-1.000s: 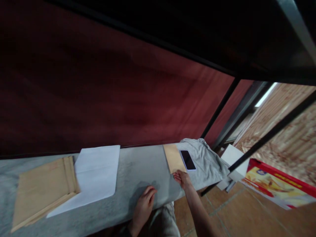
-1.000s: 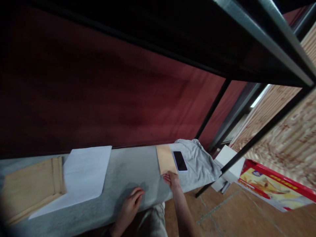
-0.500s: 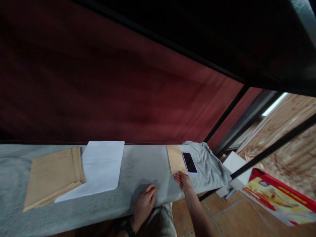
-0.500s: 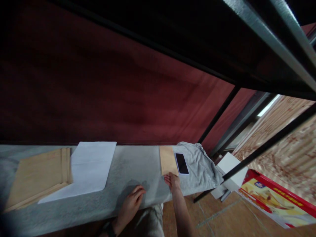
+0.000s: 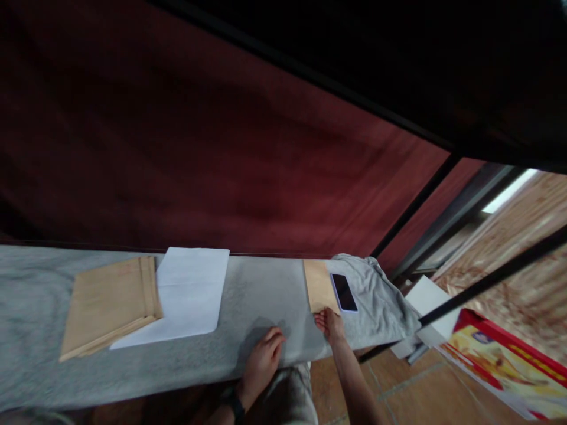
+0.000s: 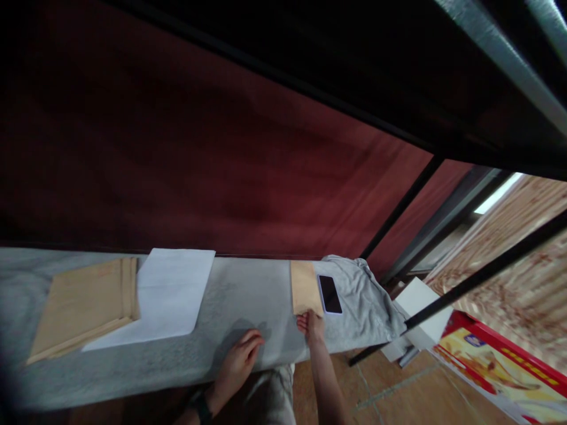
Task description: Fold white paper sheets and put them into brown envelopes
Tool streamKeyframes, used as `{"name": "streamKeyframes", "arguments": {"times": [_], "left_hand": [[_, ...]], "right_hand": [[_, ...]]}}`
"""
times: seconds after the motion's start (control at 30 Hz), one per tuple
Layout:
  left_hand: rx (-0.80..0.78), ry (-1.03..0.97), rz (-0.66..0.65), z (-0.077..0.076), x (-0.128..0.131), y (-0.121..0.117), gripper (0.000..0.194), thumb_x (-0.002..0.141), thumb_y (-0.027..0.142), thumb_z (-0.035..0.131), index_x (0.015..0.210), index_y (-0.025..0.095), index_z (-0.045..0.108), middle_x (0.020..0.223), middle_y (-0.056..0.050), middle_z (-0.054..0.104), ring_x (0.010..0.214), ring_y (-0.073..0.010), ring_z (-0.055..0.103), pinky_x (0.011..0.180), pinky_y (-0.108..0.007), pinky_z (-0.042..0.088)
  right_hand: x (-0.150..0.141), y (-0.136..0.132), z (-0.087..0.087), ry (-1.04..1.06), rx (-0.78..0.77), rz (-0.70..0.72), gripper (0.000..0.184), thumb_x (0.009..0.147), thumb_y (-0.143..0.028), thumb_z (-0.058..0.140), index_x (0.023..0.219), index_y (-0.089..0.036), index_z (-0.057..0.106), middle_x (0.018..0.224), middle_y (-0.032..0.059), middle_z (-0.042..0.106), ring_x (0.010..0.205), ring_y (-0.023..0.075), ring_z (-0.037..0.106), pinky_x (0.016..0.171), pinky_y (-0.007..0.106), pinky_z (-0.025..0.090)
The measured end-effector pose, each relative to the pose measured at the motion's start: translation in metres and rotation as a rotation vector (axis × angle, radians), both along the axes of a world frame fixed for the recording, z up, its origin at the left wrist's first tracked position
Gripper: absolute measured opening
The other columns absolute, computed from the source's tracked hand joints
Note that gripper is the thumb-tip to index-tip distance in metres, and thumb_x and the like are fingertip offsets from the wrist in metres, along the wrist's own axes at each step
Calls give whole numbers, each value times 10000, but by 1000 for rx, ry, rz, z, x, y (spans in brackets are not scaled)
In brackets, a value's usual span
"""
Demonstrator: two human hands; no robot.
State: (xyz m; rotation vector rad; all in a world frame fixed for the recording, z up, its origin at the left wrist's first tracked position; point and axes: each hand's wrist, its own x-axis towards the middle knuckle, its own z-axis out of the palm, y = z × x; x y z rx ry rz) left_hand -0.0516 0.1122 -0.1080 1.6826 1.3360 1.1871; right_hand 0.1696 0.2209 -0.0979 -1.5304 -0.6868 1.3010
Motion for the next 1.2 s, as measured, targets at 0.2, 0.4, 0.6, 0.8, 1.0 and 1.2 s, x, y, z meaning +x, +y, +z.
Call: {"name": "streamKeyframes", "arguments": {"times": [0.2,0.4,0.6,0.8,1.0,1.2], "left_hand": [[42,-55,45,2,0,-2,270,874,162,496,903,271,741,985,-60,715,916,-209,687,864,-332,547],[77,277,432,3,-58,-11,382,889,204,492,1227,259,660,1359,-100,606,1299,-277,529,1115,-486,400],[-29,680,687,-3,-138,-24,607,873,414,598,1399,120,520,1534,-223,402,1466,-390,276,1183,-598,191],[-194,1030,583,-5,-134,-23,456,972,349,454,1347,116,569,1432,-219,533,1360,-347,471,1142,-560,304],[-176,1153,525,2,-128,-20,389,960,156,434,1318,111,580,1370,-229,581,1300,-321,539,1079,-512,400],[-9,1091,346,8,-125,-26,306,915,54,478,1147,152,651,1282,-142,644,1214,-235,588,1023,-397,451]], "right_hand": [[-7,-10,-5,-115,24,-58,352,783,-548,618,690,-217,543,550,15,652,500,165,620,528,278,517],[-12,-30,-18,-508,154,9,415,821,-635,498,715,-242,576,570,5,638,569,188,599,597,295,449],[-12,-36,-28,-817,157,62,442,856,-646,396,746,-267,596,650,58,667,658,257,620,647,347,422],[-8,-35,-31,-966,134,131,499,892,-636,318,867,-244,625,676,76,669,662,271,614,637,347,422],[-3,-33,-38,-1065,116,182,522,921,-609,253,936,-249,631,658,73,658,608,272,593,604,352,411],[2,-26,-49,-1098,124,196,518,911,-595,271,1012,-256,648,678,81,678,567,277,596,561,355,410]]}}
